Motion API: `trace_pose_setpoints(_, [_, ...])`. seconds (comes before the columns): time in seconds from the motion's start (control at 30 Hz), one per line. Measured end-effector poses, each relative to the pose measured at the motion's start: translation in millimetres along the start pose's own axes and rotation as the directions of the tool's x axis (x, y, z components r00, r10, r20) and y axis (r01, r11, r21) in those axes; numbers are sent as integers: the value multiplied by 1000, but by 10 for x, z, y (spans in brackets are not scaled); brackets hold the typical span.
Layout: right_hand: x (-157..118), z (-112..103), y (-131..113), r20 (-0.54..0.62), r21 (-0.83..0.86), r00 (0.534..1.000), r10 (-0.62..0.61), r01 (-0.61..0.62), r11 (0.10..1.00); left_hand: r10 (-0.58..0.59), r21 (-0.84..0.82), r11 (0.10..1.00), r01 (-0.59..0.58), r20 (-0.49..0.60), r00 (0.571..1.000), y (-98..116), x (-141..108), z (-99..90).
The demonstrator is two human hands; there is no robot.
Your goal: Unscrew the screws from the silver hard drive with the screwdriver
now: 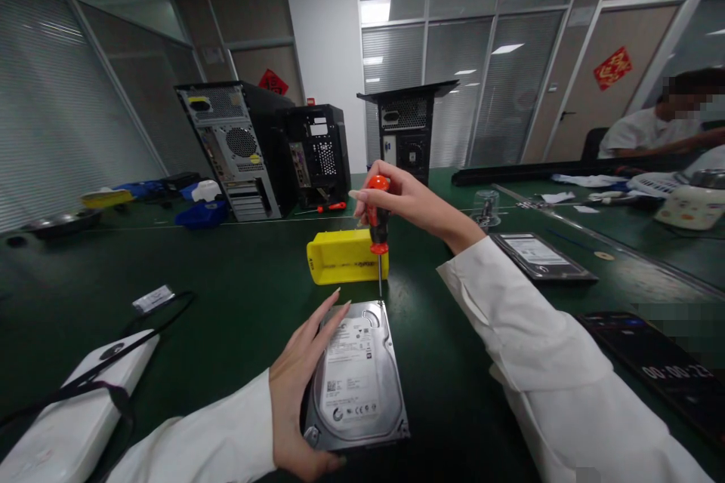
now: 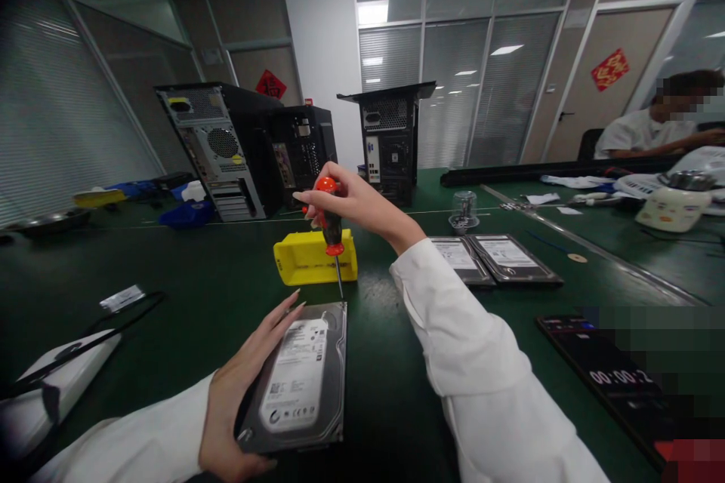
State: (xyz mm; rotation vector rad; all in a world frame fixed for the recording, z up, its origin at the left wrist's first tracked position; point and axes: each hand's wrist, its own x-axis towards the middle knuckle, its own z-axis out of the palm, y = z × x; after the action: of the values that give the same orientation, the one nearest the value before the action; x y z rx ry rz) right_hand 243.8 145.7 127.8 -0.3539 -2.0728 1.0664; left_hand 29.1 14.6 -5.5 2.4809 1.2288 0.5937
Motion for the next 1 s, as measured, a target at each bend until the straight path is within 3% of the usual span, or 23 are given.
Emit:
trace_pose_setpoints(0.23, [29, 24, 32, -100, -102, 995, -9, -1, 995, 28, -15, 1000, -27, 24, 999, -51, 84, 14])
trace_pose_setpoints(0.5, [27, -8, 75, -154, -90, 988, 6, -20, 996, 16, 10, 1000, -16, 11, 1000, -39, 108, 24])
trace_pose_setpoints(0.8, [36, -67, 145, -135, -12, 990, 50, -53, 999, 3, 42, 999, -3, -3, 1000, -38, 99, 52])
trace_pose_setpoints(1.0, [62, 10, 215, -187, 107, 982, 8, 12, 994, 1, 60, 998, -4, 45, 999, -82, 92, 38])
